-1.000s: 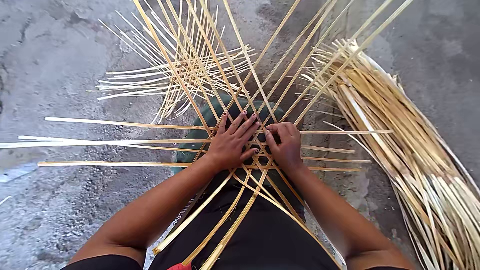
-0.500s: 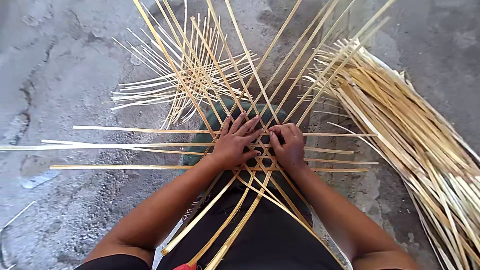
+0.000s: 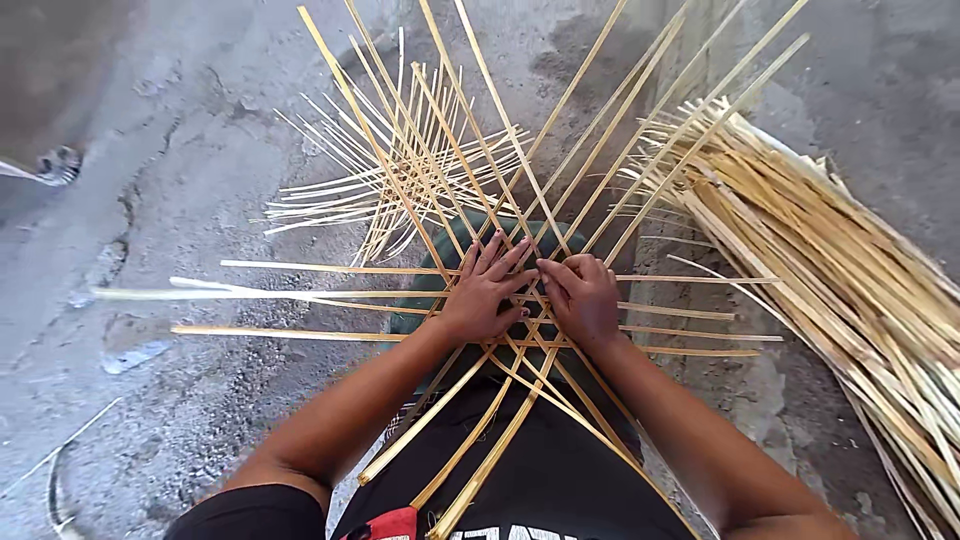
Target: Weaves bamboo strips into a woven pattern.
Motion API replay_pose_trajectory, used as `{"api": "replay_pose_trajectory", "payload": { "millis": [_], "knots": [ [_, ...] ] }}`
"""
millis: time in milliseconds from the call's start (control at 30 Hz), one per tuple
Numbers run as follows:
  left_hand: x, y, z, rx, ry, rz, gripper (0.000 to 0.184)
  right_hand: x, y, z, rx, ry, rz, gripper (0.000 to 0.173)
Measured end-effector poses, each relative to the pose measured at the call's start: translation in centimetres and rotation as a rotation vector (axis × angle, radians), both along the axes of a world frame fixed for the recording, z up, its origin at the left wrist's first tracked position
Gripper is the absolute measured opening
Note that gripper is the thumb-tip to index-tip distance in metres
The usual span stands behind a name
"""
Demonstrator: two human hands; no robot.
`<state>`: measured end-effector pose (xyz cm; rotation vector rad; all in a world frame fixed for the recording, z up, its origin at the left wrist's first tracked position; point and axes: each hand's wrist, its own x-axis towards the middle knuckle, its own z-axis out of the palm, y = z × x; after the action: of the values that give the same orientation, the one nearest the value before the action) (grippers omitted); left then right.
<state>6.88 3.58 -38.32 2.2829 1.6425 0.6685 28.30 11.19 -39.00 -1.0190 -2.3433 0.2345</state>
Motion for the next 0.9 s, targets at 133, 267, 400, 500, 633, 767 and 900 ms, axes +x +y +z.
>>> {"api": "replay_pose_trajectory", "payload": {
  "millis": [133,267,400,500,633,767,900],
  "knots": [
    [-0.1,-1.0,-0.8,0.246,-0.191,0.174,0.034,0.0,-0.3,0.1,0.036,-0.018,0.075,0.031],
    [0.1,-1.1,-1.0,0.208,-0.125,0.269,0.028,-0.2,-0.4,0.2,0.013,-0.042,0.043,0.027],
    [0.3,-0.9,-1.4,0.211,-0.082,0.251,0.027,-0.5,-0.3,0.0,0.002,-0.064,-0.005,0.026],
    [0.2,-0.8,-1.3,0.199,-0.092,0.253,0.027,-0.6,-0.2,-0.2,-0.007,-0.049,-0.018,0.027],
    [0.2,-0.8,-1.4,0.207,-0.104,0.248,0.028,-0.3,-0.1,-0.3,-0.005,-0.014,0.012,0.028],
    [0.0,-0.8,-1.3,0.222,-0.145,0.207,0.025,0.5,0.2,-0.1,-0.080,0.095,0.056,0.034],
    [-0.2,-0.6,-0.8,0.167,-0.100,0.153,0.028,0.5,0.2,0.0,-0.111,0.157,0.028,0.041]
  ]
}}
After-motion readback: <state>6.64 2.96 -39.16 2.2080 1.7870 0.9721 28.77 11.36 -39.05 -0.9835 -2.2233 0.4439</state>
